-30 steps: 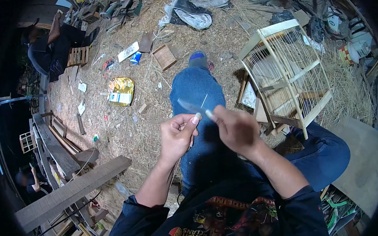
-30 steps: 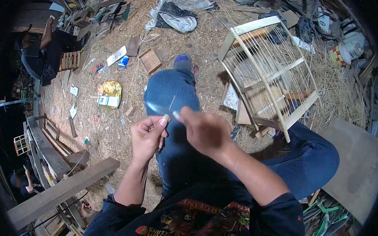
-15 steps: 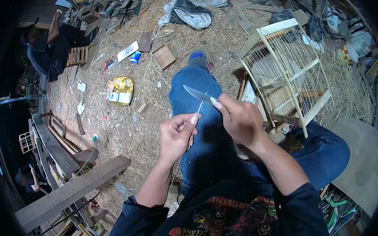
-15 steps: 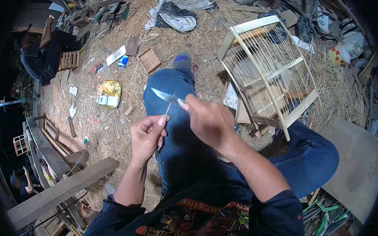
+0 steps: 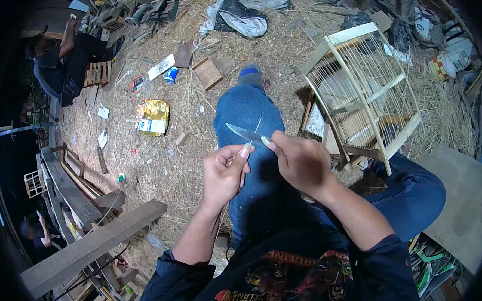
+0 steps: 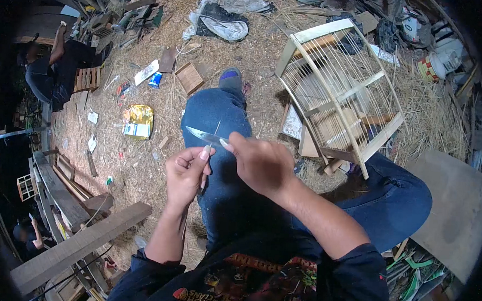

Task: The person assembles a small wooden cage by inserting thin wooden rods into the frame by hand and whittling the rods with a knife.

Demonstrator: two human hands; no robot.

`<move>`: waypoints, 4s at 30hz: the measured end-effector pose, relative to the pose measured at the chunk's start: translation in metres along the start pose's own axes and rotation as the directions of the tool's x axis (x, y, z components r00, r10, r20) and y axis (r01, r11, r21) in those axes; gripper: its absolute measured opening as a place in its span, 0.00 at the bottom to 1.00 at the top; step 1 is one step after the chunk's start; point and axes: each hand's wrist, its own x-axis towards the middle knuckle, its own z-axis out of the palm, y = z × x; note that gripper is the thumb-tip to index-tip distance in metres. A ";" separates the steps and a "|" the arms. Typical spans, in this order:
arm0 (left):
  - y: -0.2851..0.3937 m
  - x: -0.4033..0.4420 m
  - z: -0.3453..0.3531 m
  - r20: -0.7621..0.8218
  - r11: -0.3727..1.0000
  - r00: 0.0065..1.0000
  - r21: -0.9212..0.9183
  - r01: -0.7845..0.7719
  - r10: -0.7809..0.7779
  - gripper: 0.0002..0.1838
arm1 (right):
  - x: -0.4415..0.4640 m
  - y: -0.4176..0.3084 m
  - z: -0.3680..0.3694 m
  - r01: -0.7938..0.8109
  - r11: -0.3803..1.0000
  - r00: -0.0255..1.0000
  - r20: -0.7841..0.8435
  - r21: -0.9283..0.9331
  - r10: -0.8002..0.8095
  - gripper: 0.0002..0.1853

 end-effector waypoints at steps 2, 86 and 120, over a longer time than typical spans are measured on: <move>-0.001 -0.001 0.001 -0.010 1.000 1.000 0.007 0.006 -0.005 0.12 | 0.008 0.004 -0.007 -0.039 0.999 0.999 0.009 -0.002 0.039 0.09; -0.018 -0.018 -0.018 0.005 0.987 0.997 -0.147 0.072 -0.072 0.10 | -0.011 0.001 0.003 -0.025 0.998 0.999 0.041 0.066 0.023 0.08; -0.013 -0.010 -0.013 0.016 0.988 0.996 -0.127 0.085 -0.083 0.10 | 0.018 0.012 -0.011 -0.163 0.982 0.984 0.085 0.094 0.155 0.07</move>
